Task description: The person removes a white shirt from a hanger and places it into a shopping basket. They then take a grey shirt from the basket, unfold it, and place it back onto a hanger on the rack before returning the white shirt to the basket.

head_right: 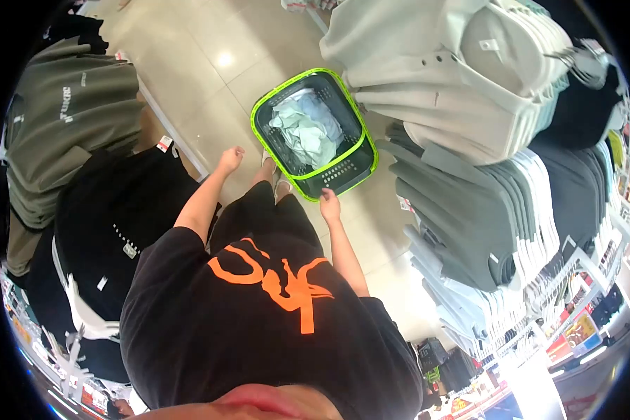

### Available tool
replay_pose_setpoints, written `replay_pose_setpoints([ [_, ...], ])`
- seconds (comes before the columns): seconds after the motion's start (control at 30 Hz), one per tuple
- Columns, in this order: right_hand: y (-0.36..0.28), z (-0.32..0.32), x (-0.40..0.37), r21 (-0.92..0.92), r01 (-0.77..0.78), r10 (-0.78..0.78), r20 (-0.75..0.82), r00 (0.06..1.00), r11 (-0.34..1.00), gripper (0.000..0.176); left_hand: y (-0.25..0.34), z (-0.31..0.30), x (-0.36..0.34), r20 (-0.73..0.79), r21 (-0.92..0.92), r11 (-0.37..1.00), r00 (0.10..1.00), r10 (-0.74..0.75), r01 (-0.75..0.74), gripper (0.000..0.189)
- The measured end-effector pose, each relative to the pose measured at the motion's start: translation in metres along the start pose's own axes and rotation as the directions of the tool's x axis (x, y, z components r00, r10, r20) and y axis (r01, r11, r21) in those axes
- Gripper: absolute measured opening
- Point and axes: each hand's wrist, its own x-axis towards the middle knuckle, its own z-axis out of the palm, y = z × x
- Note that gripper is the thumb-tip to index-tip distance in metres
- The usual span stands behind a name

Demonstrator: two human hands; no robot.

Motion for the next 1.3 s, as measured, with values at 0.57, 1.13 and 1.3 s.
replay_pose_setpoints([
  [0.57,0.053,0.098,0.178,-0.021,-0.429,0.428,-0.057,0.902,0.903,0.067,0.009,0.217,0.253,-0.112,-0.146,0.951,0.951,-0.289,0.272,0.093],
  [1.13,-0.001,0.081,0.157,-0.543,-0.187,0.093,-0.196,0.976,0.819,0.08,0.155,0.162,0.038,-0.005,-0.387,0.662,0.719,0.695,-0.642,0.011],
  [1.3,-0.002,0.052,0.125,-0.357,-0.118,0.085,-0.106,0.991,0.927,0.075,0.199,0.105,-0.101,0.112,-0.691,0.326,0.349,0.93,-0.646,0.012],
])
